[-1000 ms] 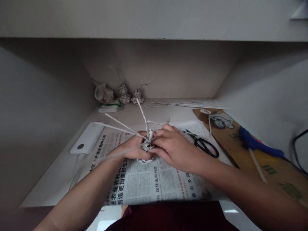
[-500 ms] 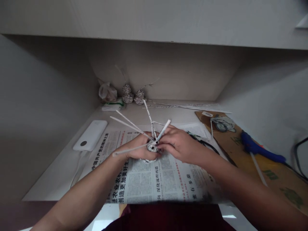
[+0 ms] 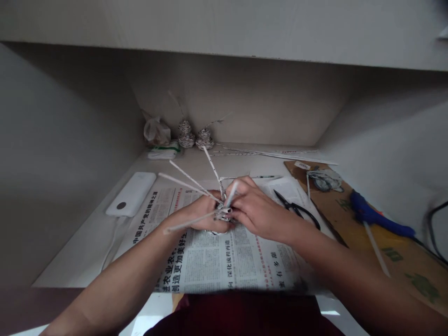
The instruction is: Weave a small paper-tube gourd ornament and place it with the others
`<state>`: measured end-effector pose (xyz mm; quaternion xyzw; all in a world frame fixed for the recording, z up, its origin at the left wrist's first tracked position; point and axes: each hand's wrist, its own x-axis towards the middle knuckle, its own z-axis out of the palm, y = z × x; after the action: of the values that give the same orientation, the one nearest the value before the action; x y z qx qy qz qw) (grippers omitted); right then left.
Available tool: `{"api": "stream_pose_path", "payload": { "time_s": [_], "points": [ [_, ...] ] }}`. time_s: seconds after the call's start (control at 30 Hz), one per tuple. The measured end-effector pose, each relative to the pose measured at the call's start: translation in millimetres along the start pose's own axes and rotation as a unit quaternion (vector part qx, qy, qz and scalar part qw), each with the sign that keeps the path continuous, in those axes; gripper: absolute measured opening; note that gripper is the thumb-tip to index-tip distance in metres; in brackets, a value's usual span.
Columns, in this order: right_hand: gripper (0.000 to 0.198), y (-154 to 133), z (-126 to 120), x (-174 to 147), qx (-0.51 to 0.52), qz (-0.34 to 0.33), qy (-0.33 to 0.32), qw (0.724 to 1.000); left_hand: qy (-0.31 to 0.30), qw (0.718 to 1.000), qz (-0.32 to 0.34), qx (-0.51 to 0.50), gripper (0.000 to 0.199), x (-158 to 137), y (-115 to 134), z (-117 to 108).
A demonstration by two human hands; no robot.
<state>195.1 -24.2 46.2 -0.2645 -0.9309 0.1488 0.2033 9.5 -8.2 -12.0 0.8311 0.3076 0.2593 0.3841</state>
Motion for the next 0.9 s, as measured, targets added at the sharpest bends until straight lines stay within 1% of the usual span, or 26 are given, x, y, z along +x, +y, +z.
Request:
{"api": "stream_pose_path", "payload": {
  "time_s": [0.1, 0.23, 0.33, 0.43, 0.5, 0.57, 0.67, 0.8, 0.9],
  "points": [
    [0.013, -0.9, 2.1, 3.3, -0.026, -0.011, 0.011, 1.000, -0.011, 1.000, 0.021, -0.004, 0.010, -0.7, -2.6, -0.5],
    [0.012, 3.4, 10.1, 0.8, -0.021, -0.005, 0.055, 0.998, 0.008, 1.000, 0.011, -0.028, 0.009, -0.3, 0.0, -1.3],
    [0.005, 5.8, 18.1, -5.6, 0.011, 0.032, 0.113, 0.993, 0.026, 0.998, -0.008, -0.052, 0.011, 0.6, 1.1, -1.6],
    [0.012, 2.9, 22.3, -11.1, 0.043, 0.076, 0.163, 0.983, 0.038, 0.996, 0.000, -0.075, 0.014, 1.4, 0.6, -2.4],
    [0.015, -0.6, 22.7, -12.8, 0.079, 0.100, 0.179, 0.976, 0.047, 0.995, 0.011, -0.084, 0.015, 1.6, -0.3, -3.3],
    [0.013, -3.5, 22.6, -12.8, 0.119, 0.118, 0.185, 0.968, 0.052, 0.994, 0.019, -0.093, 0.015, 1.5, -1.6, -3.5],
    [0.012, -5.0, 24.0, -11.4, 0.162, 0.143, 0.208, 0.954, 0.055, 0.993, 0.012, -0.108, 0.017, 1.3, -3.6, -2.0],
    [0.012, -5.3, 28.4, -10.5, 0.178, 0.162, 0.241, 0.940, 0.053, 0.990, 0.011, -0.133, 0.022, 1.3, -3.8, -0.1],
    [0.008, -5.5, 32.6, -12.3, 0.176, 0.184, 0.265, 0.930, 0.076, 0.987, 0.013, -0.143, 0.024, 1.1, -2.8, -0.3]
  ]
}}
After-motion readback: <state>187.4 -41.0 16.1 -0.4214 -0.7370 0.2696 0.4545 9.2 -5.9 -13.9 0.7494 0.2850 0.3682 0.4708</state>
